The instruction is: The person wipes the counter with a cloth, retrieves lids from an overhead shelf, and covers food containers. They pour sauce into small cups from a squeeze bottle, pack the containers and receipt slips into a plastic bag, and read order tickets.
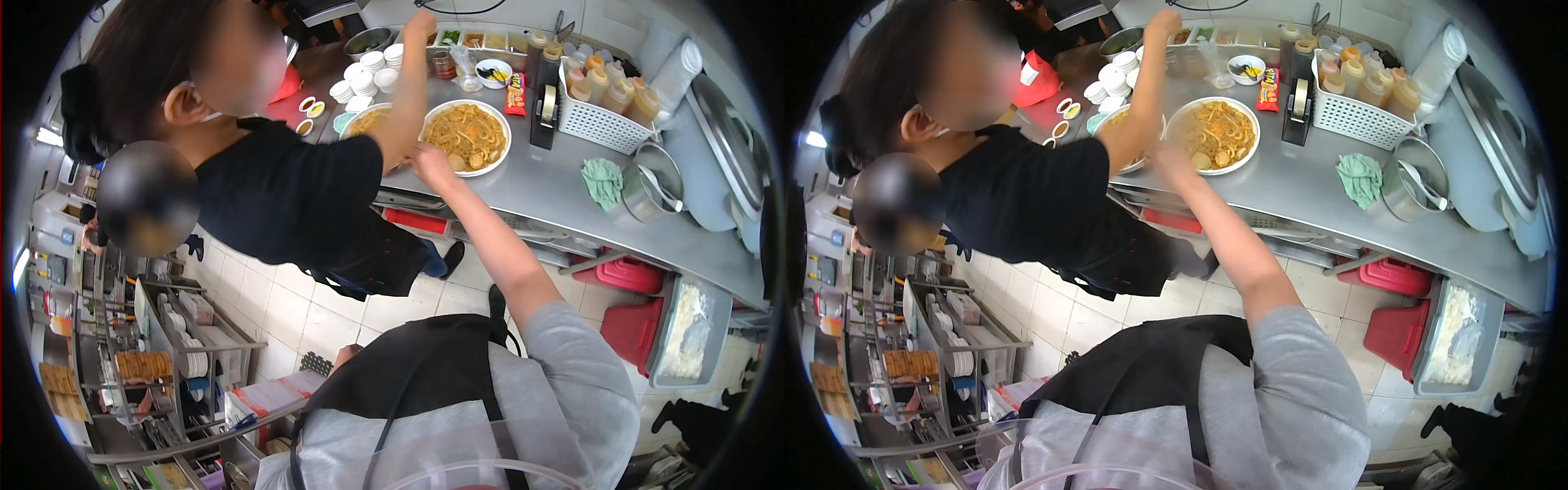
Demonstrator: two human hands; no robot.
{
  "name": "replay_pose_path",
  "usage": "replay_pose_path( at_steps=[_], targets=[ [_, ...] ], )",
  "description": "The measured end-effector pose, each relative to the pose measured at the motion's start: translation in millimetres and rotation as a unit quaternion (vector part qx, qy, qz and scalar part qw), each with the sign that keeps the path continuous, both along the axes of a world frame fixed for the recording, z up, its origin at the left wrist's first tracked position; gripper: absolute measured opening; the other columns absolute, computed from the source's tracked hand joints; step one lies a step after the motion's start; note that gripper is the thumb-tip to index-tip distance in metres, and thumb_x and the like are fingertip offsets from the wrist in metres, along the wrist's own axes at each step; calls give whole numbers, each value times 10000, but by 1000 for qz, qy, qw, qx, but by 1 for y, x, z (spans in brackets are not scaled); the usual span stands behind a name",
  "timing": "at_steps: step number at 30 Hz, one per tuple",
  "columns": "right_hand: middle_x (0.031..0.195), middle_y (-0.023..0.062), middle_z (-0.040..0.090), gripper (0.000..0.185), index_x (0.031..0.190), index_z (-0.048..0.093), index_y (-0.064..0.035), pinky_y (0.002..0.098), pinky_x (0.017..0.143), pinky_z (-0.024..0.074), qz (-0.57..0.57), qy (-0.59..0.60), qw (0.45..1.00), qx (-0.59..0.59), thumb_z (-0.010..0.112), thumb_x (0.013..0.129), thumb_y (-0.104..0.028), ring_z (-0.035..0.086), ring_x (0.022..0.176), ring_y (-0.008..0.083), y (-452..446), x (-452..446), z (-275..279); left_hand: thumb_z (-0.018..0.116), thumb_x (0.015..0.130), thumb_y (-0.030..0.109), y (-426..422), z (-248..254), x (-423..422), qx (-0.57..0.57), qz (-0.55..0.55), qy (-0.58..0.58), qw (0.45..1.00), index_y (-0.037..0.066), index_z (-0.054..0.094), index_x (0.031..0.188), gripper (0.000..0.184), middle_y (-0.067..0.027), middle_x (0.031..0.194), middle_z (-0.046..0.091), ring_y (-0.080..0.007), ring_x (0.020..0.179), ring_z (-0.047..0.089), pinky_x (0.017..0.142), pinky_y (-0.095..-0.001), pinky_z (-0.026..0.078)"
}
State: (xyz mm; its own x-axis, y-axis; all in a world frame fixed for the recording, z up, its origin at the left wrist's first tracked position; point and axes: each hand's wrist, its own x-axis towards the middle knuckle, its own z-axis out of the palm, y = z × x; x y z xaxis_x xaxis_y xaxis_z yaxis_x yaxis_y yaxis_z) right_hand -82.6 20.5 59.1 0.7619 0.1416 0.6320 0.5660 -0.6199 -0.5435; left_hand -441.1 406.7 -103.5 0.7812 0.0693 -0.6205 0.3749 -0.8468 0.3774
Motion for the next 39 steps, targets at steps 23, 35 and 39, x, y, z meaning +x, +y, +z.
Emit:
replay_pose_path(
  at_steps=[23,35,39],
  targets=[
    [796,131,617,121,842,625,-59,353,659,478,-134,204,960,138,546,751,-69,600,743,281,-38,-137,-179,591,741,287,-34,23,71,32,-81,-16,996,82,664,828,235,-157,841,636,-306,818,610,752,-375,478],
    [711,46,577,159,903,538,-93,245,434,438,-260,431,601,620,398,830,-93,555,547,130,-122,-153,-243,580,731,301,-1,29,58,40,-108,14,993,82,658,868,270,-189,859,624,-315,842,608,768,-381,468],
    [763,53,587,160,946,537,-100,244,485,457,-245,434,570,653,421,862,-171,564,607,129,-127,-151,-238,577,733,301,26,33,41,56,-107,18,993,79,658,867,272,-190,858,624,-316,843,608,767,-382,468]
  ],
)
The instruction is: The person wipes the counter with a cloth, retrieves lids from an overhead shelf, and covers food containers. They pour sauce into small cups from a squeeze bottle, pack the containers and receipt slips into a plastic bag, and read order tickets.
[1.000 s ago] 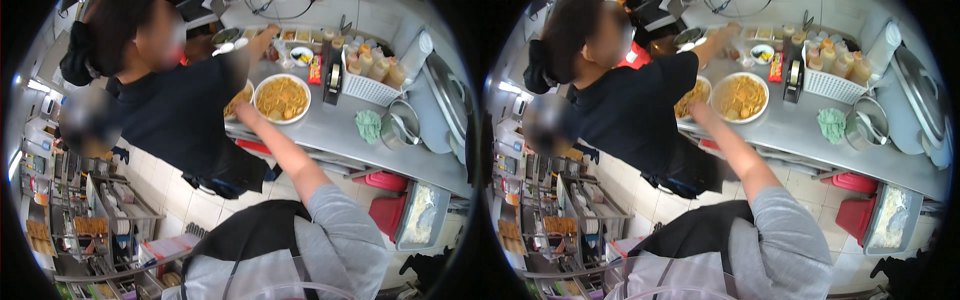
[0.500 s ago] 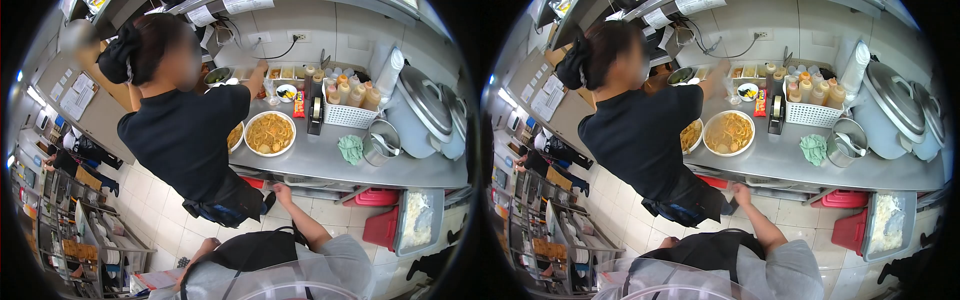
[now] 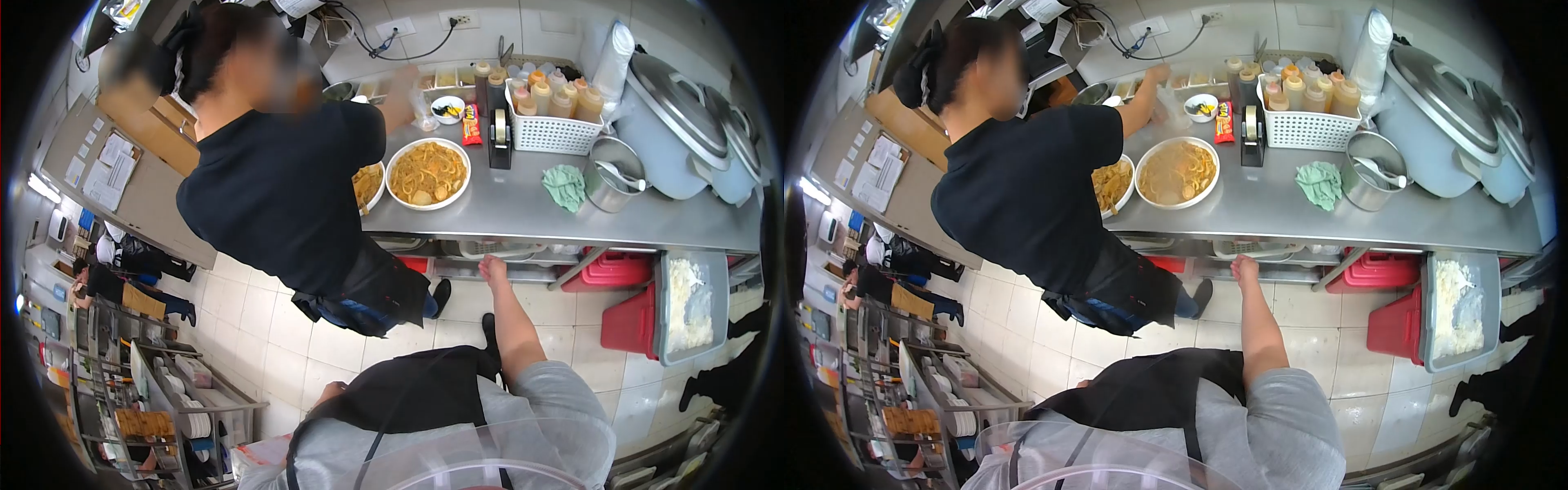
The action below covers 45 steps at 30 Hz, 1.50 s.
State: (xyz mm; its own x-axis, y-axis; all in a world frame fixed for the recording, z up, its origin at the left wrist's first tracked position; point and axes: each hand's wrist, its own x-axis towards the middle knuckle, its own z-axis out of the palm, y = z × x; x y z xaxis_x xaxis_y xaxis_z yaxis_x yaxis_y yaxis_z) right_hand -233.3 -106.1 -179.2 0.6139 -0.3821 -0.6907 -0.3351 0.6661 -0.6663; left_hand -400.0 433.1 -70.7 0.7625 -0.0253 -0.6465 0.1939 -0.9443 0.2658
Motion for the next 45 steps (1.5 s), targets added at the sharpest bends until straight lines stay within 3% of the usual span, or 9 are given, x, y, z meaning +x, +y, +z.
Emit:
replay_pose_path(
  at_steps=[5,12,18,22,28,32,38,40,45],
  targets=[
    [730,33,556,164,931,555,-106,257,508,477,-29,-42,998,45,572,795,-194,547,610,128,17,19,-10,573,736,302,25,-3,-8,-5,-26,-7,1000,74,657,866,275,-191,857,624,-317,843,607,765,-383,467],
    [805,51,599,150,932,552,-84,267,575,471,16,-35,999,37,549,799,-153,584,687,143,52,34,7,567,740,302,16,5,8,-29,-51,1,998,69,655,865,279,-192,856,623,-319,844,606,763,-386,466],
    [829,75,600,156,953,543,-71,299,605,469,-15,-44,997,65,512,811,-130,594,717,173,83,70,-40,563,744,303,28,17,2,-12,-55,6,998,64,654,864,283,-193,855,623,-321,845,606,761,-387,466],
    [866,99,591,224,1026,504,-68,306,614,466,109,-86,963,-232,454,808,-83,593,745,189,125,115,-84,560,746,303,46,22,-10,6,-50,14,999,60,653,863,285,-194,854,623,-322,845,605,760,-389,465],
    [864,111,563,173,965,479,-29,340,623,474,14,-61,998,-16,416,815,-87,580,775,228,162,133,-36,555,750,304,70,31,-36,28,-27,22,999,55,652,862,289,-195,853,622,-323,846,604,758,-390,464],
    [872,127,540,121,864,494,-19,351,624,478,-89,-67,958,263,417,813,-98,571,793,251,166,97,73,552,752,304,80,35,-47,36,-13,28,999,52,651,861,292,-195,852,622,-324,846,604,756,-392,464],
    [847,103,488,236,957,465,-55,454,754,438,-52,-82,958,269,427,730,-3,500,805,244,184,123,60,548,755,304,84,34,-58,37,6,30,999,47,650,860,296,-196,851,622,-326,847,603,754,-394,463],
    [817,107,463,281,945,463,-53,471,768,422,-114,-139,937,299,458,678,34,478,783,236,187,131,60,546,757,304,85,33,-61,39,10,30,999,45,650,860,298,-197,851,622,-327,847,603,754,-394,463],
    [747,83,464,251,925,466,-66,422,614,434,-21,-75,956,283,469,691,24,474,641,219,199,139,53,542,760,305,88,30,-68,38,20,28,999,41,649,859,301,-198,850,621,-328,848,602,752,-396,462]
  ],
)
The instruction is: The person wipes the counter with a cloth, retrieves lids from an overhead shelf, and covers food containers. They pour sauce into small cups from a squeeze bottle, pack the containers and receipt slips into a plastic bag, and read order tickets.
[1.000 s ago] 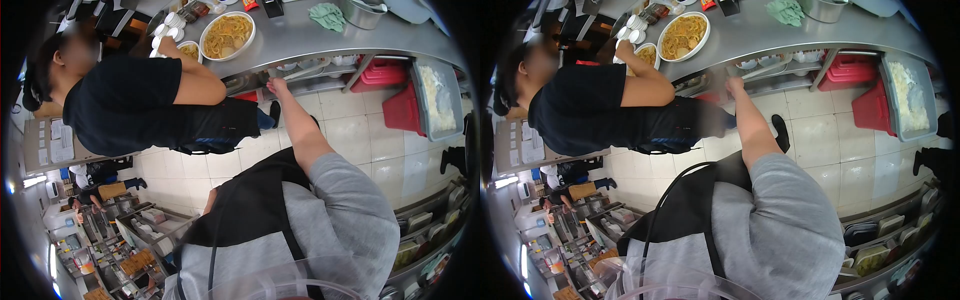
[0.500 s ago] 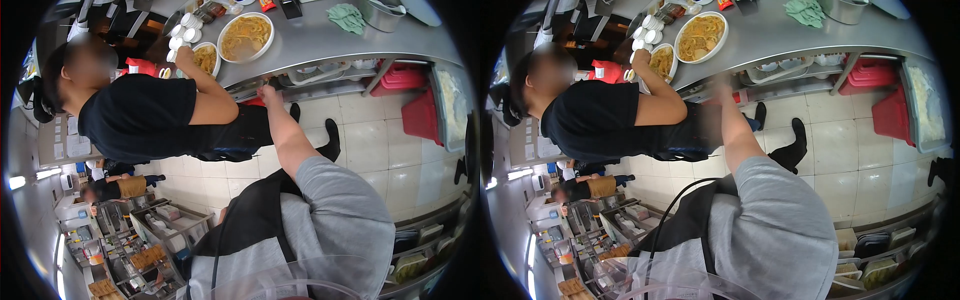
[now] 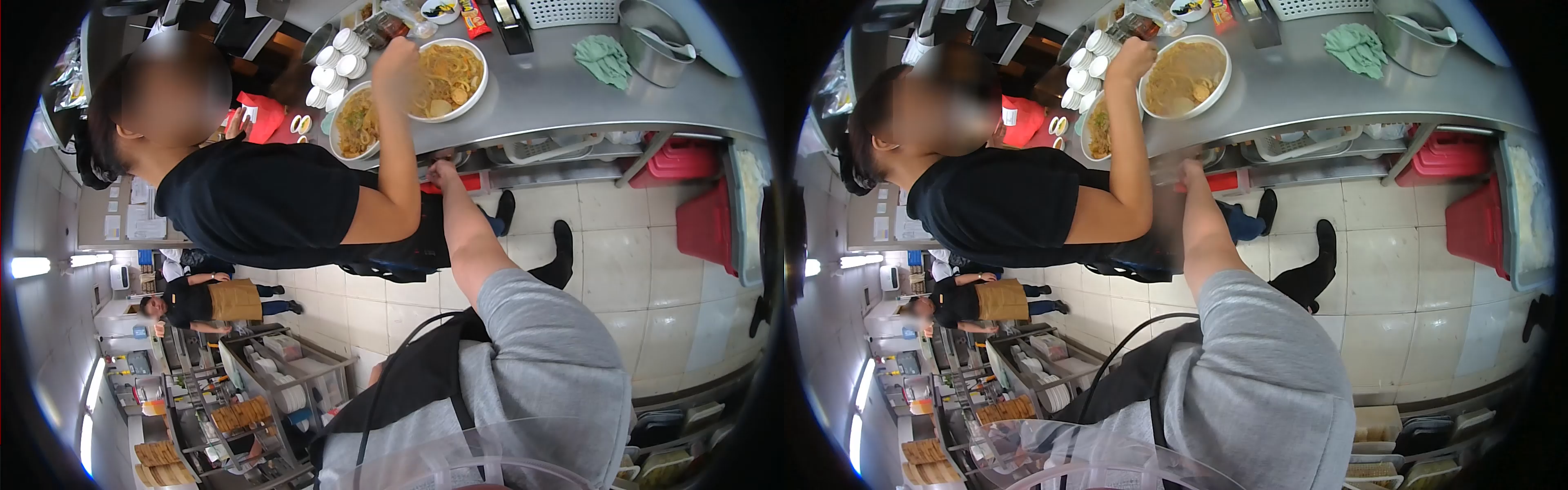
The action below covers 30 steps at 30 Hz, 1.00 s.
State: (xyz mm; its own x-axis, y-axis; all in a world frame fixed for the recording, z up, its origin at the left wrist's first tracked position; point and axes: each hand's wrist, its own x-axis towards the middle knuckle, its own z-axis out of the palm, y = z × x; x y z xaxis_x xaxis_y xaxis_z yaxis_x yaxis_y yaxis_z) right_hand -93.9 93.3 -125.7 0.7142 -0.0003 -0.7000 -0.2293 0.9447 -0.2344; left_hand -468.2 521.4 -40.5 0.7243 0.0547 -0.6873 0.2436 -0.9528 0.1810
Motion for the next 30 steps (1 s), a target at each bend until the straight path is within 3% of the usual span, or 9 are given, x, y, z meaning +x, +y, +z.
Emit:
replay_pose_path(
  at_steps=[5,6,7,9,14,17,21,25,30],
  targets=[
    [689,56,487,213,913,467,-83,335,483,425,-42,6,999,4,471,720,8,465,535,193,23,43,-39,539,762,305,5,-2,-4,5,5,-4,1000,37,648,858,305,-198,849,621,-329,848,602,750,-397,462],
    [877,168,531,370,1106,447,-41,383,584,515,-22,-17,999,26,551,751,-25,564,789,289,32,77,-96,538,763,305,5,-1,-4,4,8,-5,1000,36,647,858,306,-199,849,621,-330,848,602,750,-398,462],
    [877,168,531,370,1106,447,-41,383,584,515,-21,-22,999,23,551,751,-25,564,789,289,32,77,-88,537,764,305,6,-3,-5,4,11,-5,1000,35,647,858,307,-199,849,621,-330,848,602,749,-398,462],
    [774,81,545,341,1016,484,-37,338,517,448,37,-50,982,-177,551,683,-5,532,620,204,43,63,-77,536,765,306,7,-6,-7,5,13,-7,1000,34,647,857,308,-199,849,621,-330,848,601,749,-399,461],
    [912,123,621,265,909,548,32,335,632,478,167,70,901,-394,579,663,-61,608,811,208,29,39,-48,532,768,306,8,-23,-14,-6,16,-8,1000,29,646,857,312,-200,848,621,-332,849,601,747,-400,461],
    [909,134,630,379,972,570,61,319,688,483,-31,-36,926,-374,660,699,-187,596,851,192,32,36,-109,530,770,306,7,-42,-16,-15,4,-11,1000,27,645,856,314,-200,847,620,-333,849,600,746,-401,460],
    [882,131,641,246,890,637,-54,322,714,484,246,38,726,-642,653,682,-183,622,799,217,-12,-39,-44,526,772,307,11,-84,-14,-31,-27,-20,999,24,645,855,318,-201,846,620,-334,850,600,745,-402,460],
    [872,141,638,195,857,682,-143,346,747,475,339,-86,639,-685,575,700,-185,614,831,271,-89,-105,31,520,779,317,-12,-102,0,-87,-10,-27,996,17,640,864,334,-204,841,620,-340,851,597,742,-400,460],
    [650,99,611,100,724,631,-88,333,593,465,203,-144,609,-753,631,630,-55,596,627,231,-201,-91,135,611,731,189,-76,-89,26,-87,69,-7,994,26,655,838,200,-178,838,635,-276,794,631,701,-338,489]
  ],
)
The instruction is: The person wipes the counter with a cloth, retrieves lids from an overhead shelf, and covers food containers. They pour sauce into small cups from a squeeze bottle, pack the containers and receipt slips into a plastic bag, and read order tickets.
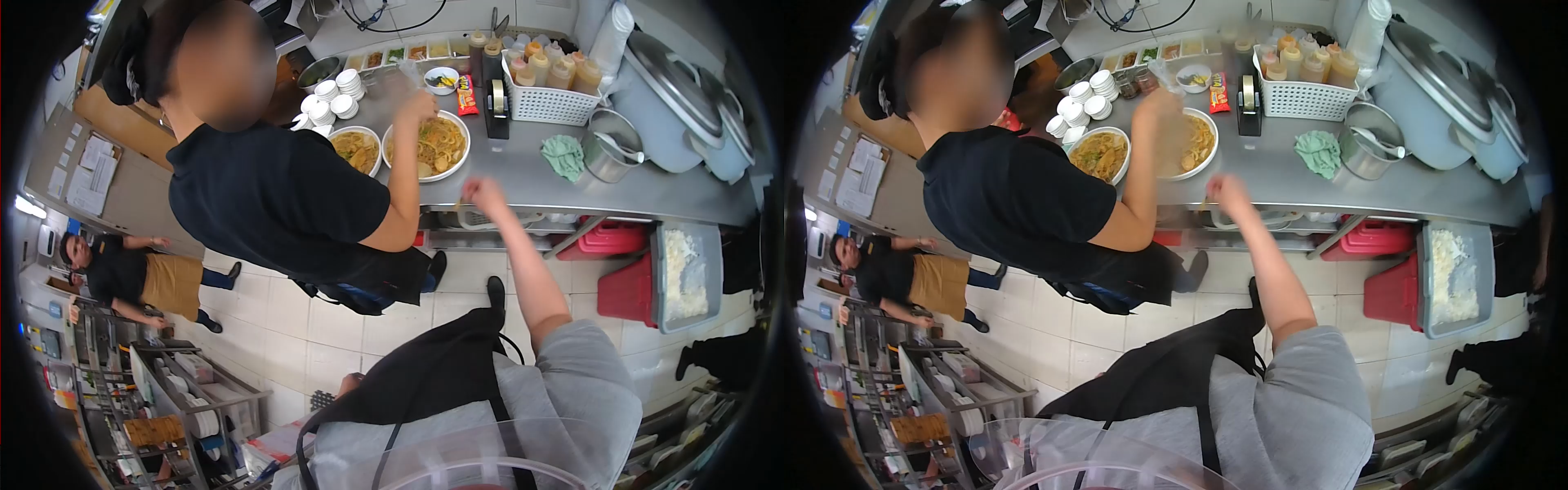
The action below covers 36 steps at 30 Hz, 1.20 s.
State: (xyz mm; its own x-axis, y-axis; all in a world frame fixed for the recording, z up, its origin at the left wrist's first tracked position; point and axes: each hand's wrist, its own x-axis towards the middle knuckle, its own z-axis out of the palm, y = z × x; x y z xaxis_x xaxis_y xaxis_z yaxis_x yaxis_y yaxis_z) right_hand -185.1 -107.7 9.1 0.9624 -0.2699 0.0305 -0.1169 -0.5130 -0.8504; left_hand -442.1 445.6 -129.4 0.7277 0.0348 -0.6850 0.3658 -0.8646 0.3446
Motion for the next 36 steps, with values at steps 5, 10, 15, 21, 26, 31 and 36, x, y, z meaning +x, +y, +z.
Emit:
replay_pose_path(
  at_steps=[5,10,15,21,26,31,36],
  targets=[
    [733,190,601,170,846,506,-69,453,648,445,-145,-129,961,-195,562,689,-39,587,744,360,-70,95,104,602,729,210,-55,-26,23,-28,-27,-37,999,34,660,829,211,-176,826,635,-288,799,627,710,-346,492],
    [741,183,604,195,871,492,-84,441,658,473,-93,-94,957,-256,567,694,-50,605,754,342,-77,194,93,596,725,202,-147,3,68,-71,21,-53,996,34,658,827,206,-163,826,639,-297,802,621,722,-356,486],
    [757,193,607,211,883,497,-53,449,658,478,-12,-49,969,-243,579,688,-40,603,741,364,-75,228,60,640,735,267,-262,61,116,-155,12,-111,982,33,642,880,276,-139,819,642,-253,764,626,683,-332,485],
    [896,153,591,233,848,574,-23,389,701,456,119,-120,962,-216,650,706,-192,564,862,301,-110,154,86,575,813,181,-366,122,202,-284,101,-199,933,20,619,891,184,-108,740,621,-154,564,592,561,-263,460],
    [806,122,585,133,733,614,-38,407,694,461,62,94,936,-334,612,721,-171,573,786,299,-198,24,77,449,890,263,-396,158,295,-131,91,-402,902,6,530,1095,338,-125,975,577,-193,874,577,686,-287,481],
    [731,118,571,62,739,600,-50,380,638,460,39,41,950,-307,591,692,-90,568,738,286,-242,-39,26,405,882,253,-371,93,392,-190,286,-371,863,24,435,1216,406,-203,1061,550,-326,960,545,795,-378,451],
    [756,143,571,120,878,533,-37,332,588,450,-5,37,996,85,520,827,-145,585,637,250,-177,11,56,387,890,169,-378,148,393,-330,342,-182,861,62,532,1080,262,-78,892,621,-176,654,632,507,-292,537]
  ],
)
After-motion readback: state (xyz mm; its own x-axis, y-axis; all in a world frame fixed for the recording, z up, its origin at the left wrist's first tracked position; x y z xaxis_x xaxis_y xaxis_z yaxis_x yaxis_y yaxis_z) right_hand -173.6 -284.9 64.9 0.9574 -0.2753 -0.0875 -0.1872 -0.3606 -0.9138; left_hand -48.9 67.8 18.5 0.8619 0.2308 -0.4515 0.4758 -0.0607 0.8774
